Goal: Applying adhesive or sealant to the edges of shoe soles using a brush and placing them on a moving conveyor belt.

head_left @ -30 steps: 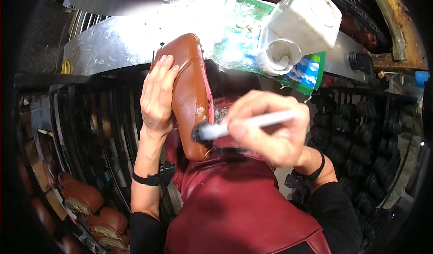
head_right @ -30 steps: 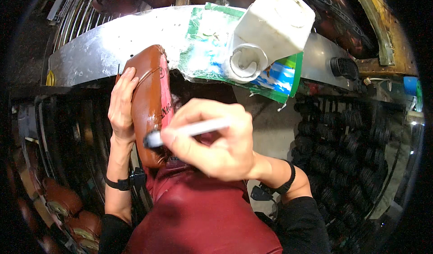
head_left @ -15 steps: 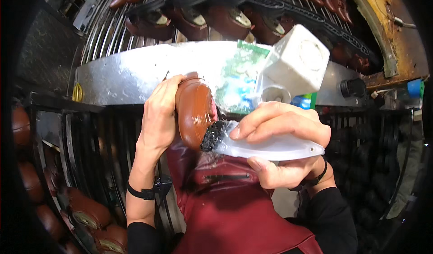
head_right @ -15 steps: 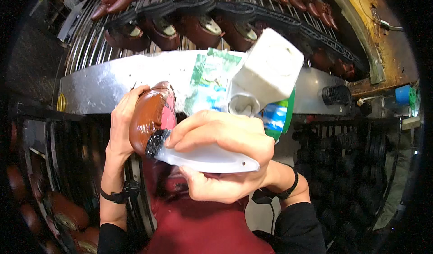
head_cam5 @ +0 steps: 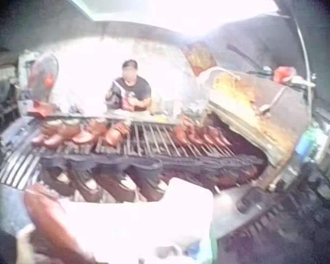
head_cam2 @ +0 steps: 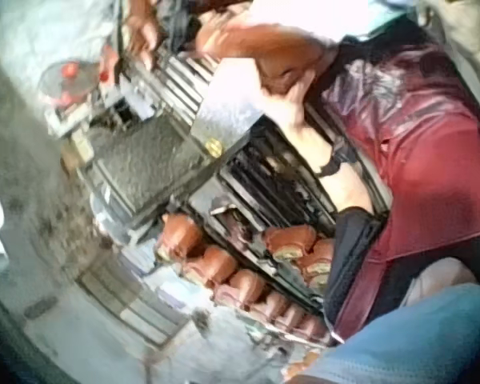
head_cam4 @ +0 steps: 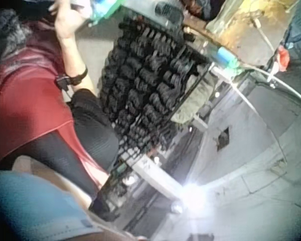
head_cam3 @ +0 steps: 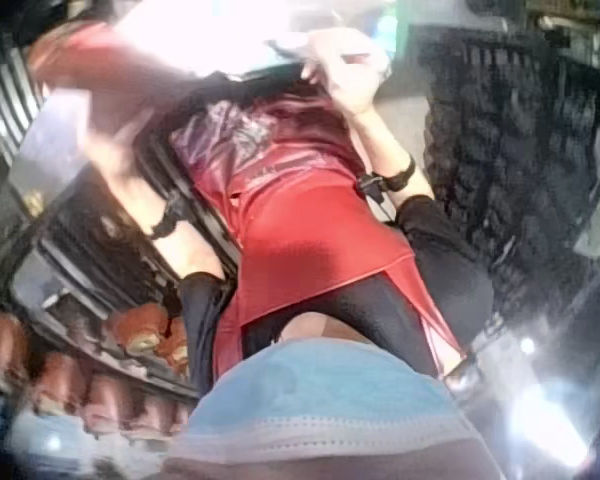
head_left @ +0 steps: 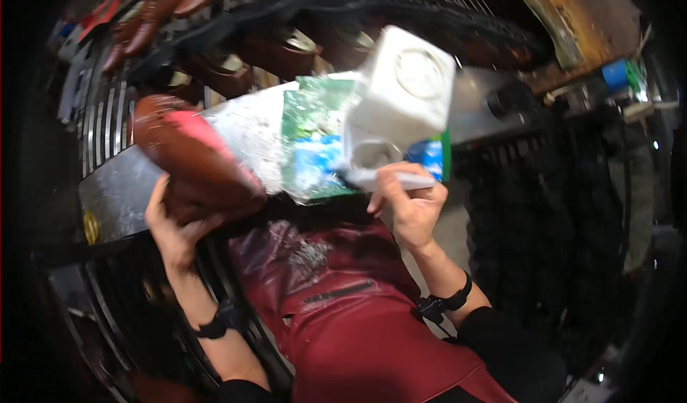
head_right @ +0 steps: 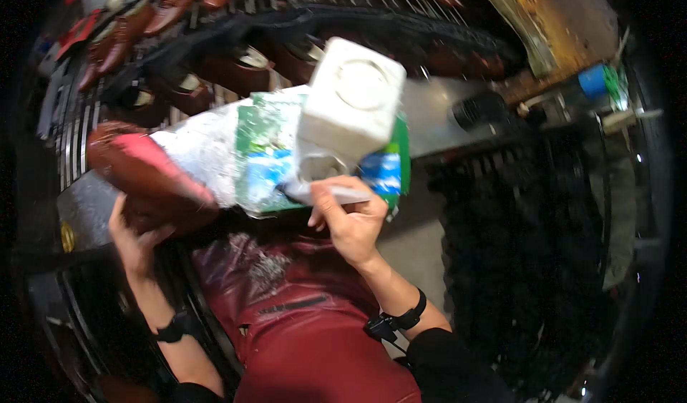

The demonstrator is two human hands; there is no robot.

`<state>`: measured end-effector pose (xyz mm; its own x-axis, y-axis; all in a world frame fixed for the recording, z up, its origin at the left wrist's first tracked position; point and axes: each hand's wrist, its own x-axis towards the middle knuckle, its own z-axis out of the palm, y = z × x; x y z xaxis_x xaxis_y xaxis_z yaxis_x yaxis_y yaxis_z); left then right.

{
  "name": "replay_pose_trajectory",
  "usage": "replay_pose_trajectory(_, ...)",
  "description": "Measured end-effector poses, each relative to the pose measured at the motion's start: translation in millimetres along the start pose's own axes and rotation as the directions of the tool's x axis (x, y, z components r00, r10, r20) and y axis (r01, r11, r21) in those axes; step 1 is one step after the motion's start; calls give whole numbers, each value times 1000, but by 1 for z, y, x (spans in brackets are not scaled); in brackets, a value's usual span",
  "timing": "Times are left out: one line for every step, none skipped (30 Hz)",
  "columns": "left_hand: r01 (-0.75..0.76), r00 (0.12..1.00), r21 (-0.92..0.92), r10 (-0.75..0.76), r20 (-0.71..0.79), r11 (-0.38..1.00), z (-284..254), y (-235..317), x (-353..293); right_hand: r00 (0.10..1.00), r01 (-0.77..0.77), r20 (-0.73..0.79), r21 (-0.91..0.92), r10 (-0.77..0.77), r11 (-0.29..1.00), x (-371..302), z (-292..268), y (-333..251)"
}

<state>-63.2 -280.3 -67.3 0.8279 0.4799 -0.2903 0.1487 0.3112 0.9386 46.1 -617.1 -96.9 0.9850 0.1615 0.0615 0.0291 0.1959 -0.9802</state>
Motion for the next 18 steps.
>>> replay_pose_trajectory(-369, 929, 179, 352, 119, 912, -22, -29, -16, 994, 35, -103, 2, -34, 999, -2, -5, -6)
replay_pose_trajectory(-412, 911, 64, 408, 66, 909, -25, -46, -30, 988, 53, -146, -12, -54, 999, -4, -9, -8)
replay_pose_trajectory(-452, 892, -49, 453, 6, 891, -25, -57, -42, 984, 46, -169, -26, -50, 999, -7, -13, -7)
replay_pose_trajectory(-426, 904, -113, 420, -72, 898, -11, -63, -57, 984, 37, -174, -32, -42, 999, -8, -15, -5)
replay_pose_trajectory(-408, 911, -182, 386, -146, 895, 3, -70, -67, 983, 36, -179, -39, -43, 999, -6, -19, -1)
replay_pose_trajectory(-348, 937, -247, 325, -130, 904, -5, -84, -75, 978, 35, -204, -32, -41, 999, -5, -17, 4)
replay_pose_trajectory(-292, 956, -308, 268, -121, 905, -13, -103, -80, 968, 41, -246, -30, -48, 999, -4, -10, 7)
replay_pose_trajectory(-233, 972, -413, 202, -118, 881, -9, -111, -86, 964, 52, -257, -46, -62, 998, -2, -9, 12)
replay_pose_trajectory(-230, 973, -412, 199, -118, 882, -5, -114, -88, 961, 62, -267, -59, -76, 996, 1, -7, 17)
replay_pose_trajectory(-192, 981, -411, 167, -97, 891, 1, -117, -92, 964, 45, -256, -107, -71, 993, 2, -5, 21)
replay_pose_trajectory(-155, 988, -410, 135, -76, 899, 4, -120, -94, 968, 30, -244, -153, -67, 988, 3, -4, 25)
replay_pose_trajectory(-162, 987, -378, 143, -77, 911, 4, -124, -96, 977, 63, -184, -244, -110, 968, 7, -5, 31)
replay_pose_trajectory(-160, 987, -375, 139, -82, 913, 3, -126, -97, 978, 56, -182, -242, -102, 969, 6, -5, 33)
replay_pose_trajectory(-150, 989, -362, 138, -58, 920, 4, -127, -96, 978, 59, -182, -243, -105, 968, 5, -4, 34)
replay_pose_trajectory(-141, 990, -350, 138, -32, 926, 5, -127, -95, 977, 63, -183, -244, -110, 968, 4, -2, 33)
replay_pose_trajectory(-132, 991, -351, 129, -31, 927, 8, -124, -95, 974, -2, -224, -160, -35, 987, 5, 4, 26)
replay_pose_trajectory(-134, 991, -347, 129, -39, 928, 8, -122, -96, 975, -6, -218, -156, -29, 988, 5, 6, 23)
replay_pose_trajectory(-133, 991, -342, 132, -26, 930, 8, -120, -98, 964, -88, -255, -26, 78, 996, 5, 6, 21)
